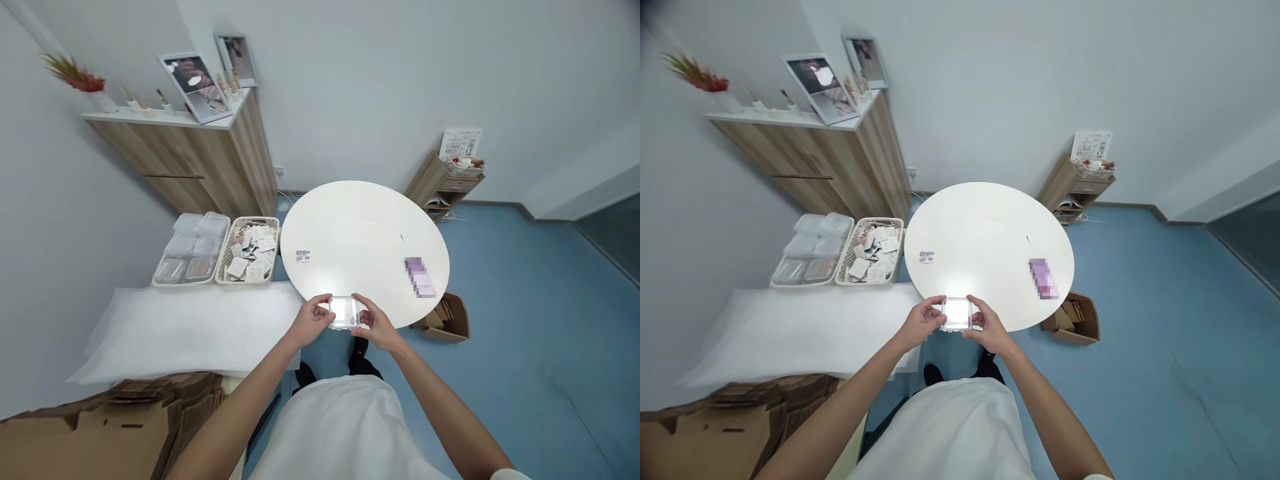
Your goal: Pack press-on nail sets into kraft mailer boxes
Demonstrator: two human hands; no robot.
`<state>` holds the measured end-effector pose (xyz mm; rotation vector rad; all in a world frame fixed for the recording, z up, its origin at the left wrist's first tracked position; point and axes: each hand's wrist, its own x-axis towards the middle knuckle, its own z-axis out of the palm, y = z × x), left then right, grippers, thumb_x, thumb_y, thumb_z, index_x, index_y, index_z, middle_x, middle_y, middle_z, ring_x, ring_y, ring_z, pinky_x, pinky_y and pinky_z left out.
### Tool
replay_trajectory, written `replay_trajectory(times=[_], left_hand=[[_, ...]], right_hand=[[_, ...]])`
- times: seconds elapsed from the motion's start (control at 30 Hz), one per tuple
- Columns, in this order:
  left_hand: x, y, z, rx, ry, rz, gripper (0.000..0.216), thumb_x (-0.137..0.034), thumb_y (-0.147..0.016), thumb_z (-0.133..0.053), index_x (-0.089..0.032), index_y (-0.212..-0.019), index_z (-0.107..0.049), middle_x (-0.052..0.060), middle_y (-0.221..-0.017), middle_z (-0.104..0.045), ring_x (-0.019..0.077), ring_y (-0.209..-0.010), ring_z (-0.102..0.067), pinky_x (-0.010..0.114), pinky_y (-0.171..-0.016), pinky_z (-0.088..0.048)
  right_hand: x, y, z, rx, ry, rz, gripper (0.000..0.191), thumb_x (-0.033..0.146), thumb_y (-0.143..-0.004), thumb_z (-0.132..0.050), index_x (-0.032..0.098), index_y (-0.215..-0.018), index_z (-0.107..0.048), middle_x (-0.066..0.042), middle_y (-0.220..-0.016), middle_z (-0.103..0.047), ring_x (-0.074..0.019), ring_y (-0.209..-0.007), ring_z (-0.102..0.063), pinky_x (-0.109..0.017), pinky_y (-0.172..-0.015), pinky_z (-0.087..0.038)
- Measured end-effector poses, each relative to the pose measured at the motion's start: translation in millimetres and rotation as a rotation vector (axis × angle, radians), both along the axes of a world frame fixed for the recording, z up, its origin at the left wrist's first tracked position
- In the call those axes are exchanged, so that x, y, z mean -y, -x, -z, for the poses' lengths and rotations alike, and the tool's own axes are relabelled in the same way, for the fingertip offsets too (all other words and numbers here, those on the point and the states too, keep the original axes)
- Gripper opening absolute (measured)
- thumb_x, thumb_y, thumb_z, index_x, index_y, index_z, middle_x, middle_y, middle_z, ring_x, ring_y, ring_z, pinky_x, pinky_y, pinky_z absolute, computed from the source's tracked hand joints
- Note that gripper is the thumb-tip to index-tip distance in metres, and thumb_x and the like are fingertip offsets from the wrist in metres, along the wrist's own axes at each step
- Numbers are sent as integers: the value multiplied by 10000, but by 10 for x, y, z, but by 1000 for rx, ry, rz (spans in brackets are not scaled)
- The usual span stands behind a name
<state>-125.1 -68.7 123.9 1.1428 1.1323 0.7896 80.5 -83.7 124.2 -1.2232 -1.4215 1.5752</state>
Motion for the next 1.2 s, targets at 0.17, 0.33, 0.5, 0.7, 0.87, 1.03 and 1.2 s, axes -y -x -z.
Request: replay_trajectory(times=[0.17, 0.33, 0.5, 0.7, 0.87, 1.03, 1.2], left_hand=[[-157, -491, 36, -112, -124, 140, 744, -309, -581, -699, -239, -1255, -392, 92, -1111, -506, 144, -797, -556, 335, -740, -496], [-360, -926, 49, -256, -222, 191, 782, -313, -565, -717, -285, -1266, -373, 64, -1125, -467, 132, -797, -527, 360, -794, -475], [-564, -1298, 68, -249, -143, 124, 675, -345, -625, -683, -274, -1237, -406, 75, -1184, -420, 176, -946, -507, 368, -818, -466], [-710, -1644, 123, -155, -19, -35, 689, -337, -603, -708, -226, -1218, -419, 97, -1197, -457, 215, -1062, -472, 384, -879, -426], [-799, -1691, 166, -192, 29, -137, 559, -370, -640, -671, -199, -1141, -495, 87, -1118, -546, 202, -1007, -514, 374, -875, -412], [-905, -1544, 125, -261, -11, -47, 359, -425, -734, -552, -192, -1004, -592, 68, -984, -601, 188, -898, -553, 333, -792, -438], [-971, -1455, 165, -127, -3, 10, 373, -412, -741, -550, -172, -1024, -581, 56, -847, -601, 157, -784, -558, 300, -714, -449]], right_hand=[[-89, -540, 171, -27, 13, 59, 846, 287, -569, -730, 256, -1300, -304, -7, -813, -579, -155, -779, -573, -372, -805, -460], [-368, -993, 286, -10, -1, 36, 791, 297, -549, -738, 297, -1251, -375, -62, -1163, -470, -132, -800, -565, -342, -798, -475], [-645, -1338, 375, -18, 13, 8, 731, 328, -572, -725, 265, -1229, -408, -66, -1114, -511, -142, -812, -566, -348, -804, -474], [-883, -1550, 474, -18, 59, 38, 605, 357, -586, -711, 220, -1134, -494, -61, -1004, -584, -155, -776, -569, -356, -771, -479], [-992, -1560, 429, 30, 24, 22, 505, 384, -650, -652, 213, -1105, -513, -54, -967, -585, -164, -811, -566, -347, -769, -476], [-1008, -1443, 309, 119, -64, 75, 284, 407, -737, -552, 213, -941, -592, -60, -989, -561, -163, -826, -562, -337, -758, -483], [-957, -1335, 261, 139, 39, 136, 325, 445, -802, -430, 196, -941, -587, -52, -880, -591, -147, -699, -583, -332, -664, -507]])
